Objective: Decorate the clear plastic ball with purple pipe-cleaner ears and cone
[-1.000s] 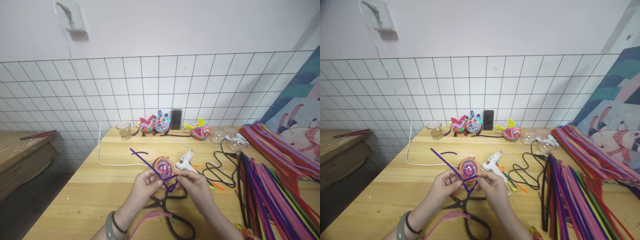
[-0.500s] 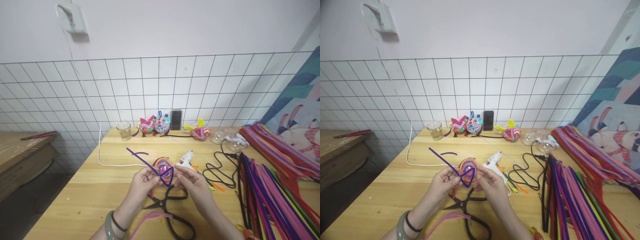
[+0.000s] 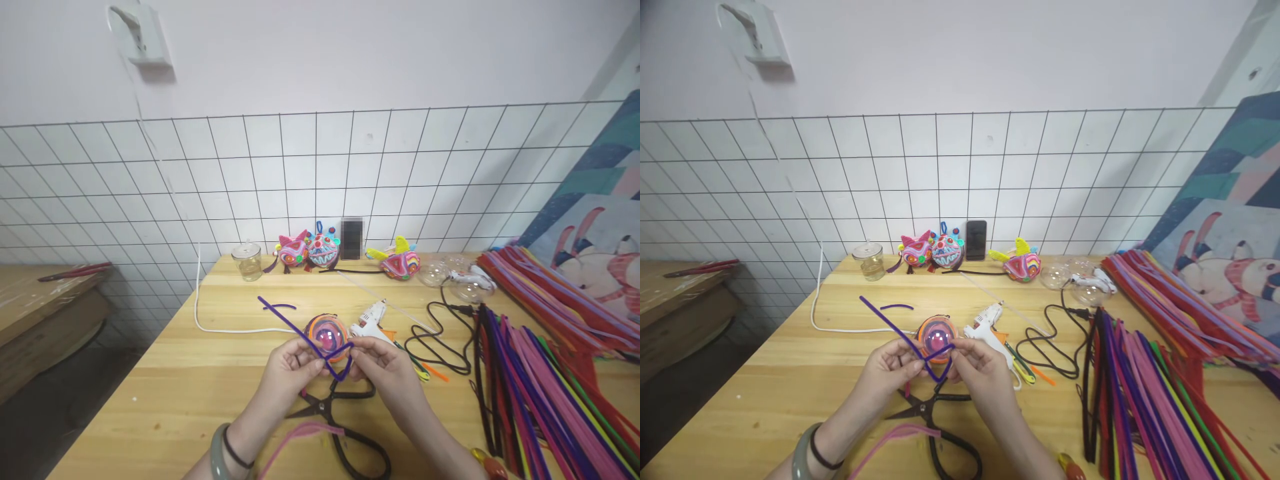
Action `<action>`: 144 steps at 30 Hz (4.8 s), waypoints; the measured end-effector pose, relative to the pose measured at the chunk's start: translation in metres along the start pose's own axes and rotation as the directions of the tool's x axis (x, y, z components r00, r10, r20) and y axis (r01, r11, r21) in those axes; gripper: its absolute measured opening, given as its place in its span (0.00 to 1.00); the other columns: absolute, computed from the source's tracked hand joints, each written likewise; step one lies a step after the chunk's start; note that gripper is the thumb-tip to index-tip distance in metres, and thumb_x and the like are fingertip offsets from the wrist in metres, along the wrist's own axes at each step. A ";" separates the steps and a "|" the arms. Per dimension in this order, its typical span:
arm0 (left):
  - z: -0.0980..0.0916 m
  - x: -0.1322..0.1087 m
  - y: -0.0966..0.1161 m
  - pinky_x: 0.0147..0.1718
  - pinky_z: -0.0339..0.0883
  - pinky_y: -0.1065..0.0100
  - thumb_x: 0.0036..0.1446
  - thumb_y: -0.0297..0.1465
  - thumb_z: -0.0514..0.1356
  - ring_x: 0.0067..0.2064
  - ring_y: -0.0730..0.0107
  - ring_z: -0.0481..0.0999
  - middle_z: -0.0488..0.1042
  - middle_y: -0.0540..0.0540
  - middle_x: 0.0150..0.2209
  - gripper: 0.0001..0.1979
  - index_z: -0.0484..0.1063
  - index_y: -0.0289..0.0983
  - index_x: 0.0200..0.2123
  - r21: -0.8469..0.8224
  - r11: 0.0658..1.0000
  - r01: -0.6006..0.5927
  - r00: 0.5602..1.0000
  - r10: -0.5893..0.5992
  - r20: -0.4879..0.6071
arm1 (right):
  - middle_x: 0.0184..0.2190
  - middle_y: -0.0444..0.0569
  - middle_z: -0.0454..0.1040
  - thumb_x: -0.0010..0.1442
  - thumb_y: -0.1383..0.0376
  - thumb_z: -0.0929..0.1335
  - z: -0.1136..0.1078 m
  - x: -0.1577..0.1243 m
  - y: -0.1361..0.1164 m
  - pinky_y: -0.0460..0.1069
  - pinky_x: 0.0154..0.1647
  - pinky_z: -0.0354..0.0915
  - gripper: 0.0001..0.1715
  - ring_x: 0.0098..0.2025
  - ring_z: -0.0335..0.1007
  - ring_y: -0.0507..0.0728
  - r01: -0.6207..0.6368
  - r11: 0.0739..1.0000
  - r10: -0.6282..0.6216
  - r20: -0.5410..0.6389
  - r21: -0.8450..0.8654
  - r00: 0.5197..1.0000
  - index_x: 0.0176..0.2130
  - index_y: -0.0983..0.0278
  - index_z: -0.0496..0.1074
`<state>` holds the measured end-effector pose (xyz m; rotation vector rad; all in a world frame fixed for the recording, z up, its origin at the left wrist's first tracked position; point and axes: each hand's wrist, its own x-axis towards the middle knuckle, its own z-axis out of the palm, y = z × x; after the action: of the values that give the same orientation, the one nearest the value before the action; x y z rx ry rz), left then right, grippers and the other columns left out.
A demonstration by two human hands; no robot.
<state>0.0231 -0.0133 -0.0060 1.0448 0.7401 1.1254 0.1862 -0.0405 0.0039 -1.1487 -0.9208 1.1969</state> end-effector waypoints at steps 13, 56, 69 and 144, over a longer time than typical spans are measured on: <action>0.002 0.000 0.002 0.26 0.70 0.72 0.35 0.31 0.71 0.23 0.74 0.73 0.75 0.49 0.21 0.13 0.75 0.33 0.27 0.017 1.000 0.019 1.000 -0.019 -0.009 | 0.13 0.43 0.72 0.40 0.55 0.75 -0.004 -0.001 0.005 0.44 0.20 0.66 0.18 0.17 0.69 0.51 0.026 0.999 -0.027 -0.008 -0.021 1.000 0.26 0.66 0.74; -0.004 0.001 -0.002 0.29 0.69 0.74 0.34 0.29 0.72 0.25 0.76 0.73 0.75 0.50 0.23 0.15 0.75 0.33 0.29 -0.124 0.990 0.073 0.994 -0.082 -0.074 | 0.22 0.45 0.73 0.43 0.56 0.75 -0.005 0.000 0.005 0.46 0.21 0.66 0.19 0.19 0.69 0.51 -0.026 0.994 0.023 0.032 0.103 0.999 0.33 0.66 0.76; -0.005 0.001 -0.003 0.30 0.70 0.74 0.35 0.29 0.71 0.26 0.75 0.74 0.76 0.48 0.25 0.15 0.75 0.33 0.30 -0.125 0.990 0.067 0.994 -0.077 -0.076 | 0.14 0.44 0.72 0.42 0.53 0.74 -0.001 -0.003 0.002 0.46 0.21 0.64 0.23 0.17 0.68 0.52 -0.044 0.998 0.041 0.064 0.042 0.997 0.34 0.67 0.76; 0.000 -0.005 0.000 0.30 0.69 0.71 0.39 0.32 0.70 0.26 0.74 0.73 0.76 0.46 0.27 0.16 0.77 0.33 0.34 -0.069 0.983 0.168 0.974 -0.155 0.164 | 0.17 0.43 0.72 0.47 0.52 0.72 0.007 -0.005 0.007 0.41 0.15 0.62 0.20 0.17 0.65 0.48 -0.052 0.996 0.067 0.233 -0.072 0.970 0.26 0.68 0.72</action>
<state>0.0217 -0.0186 -0.0059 0.9738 0.6353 0.9141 0.1769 -0.0446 -0.0008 -1.1082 -1.1185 1.3821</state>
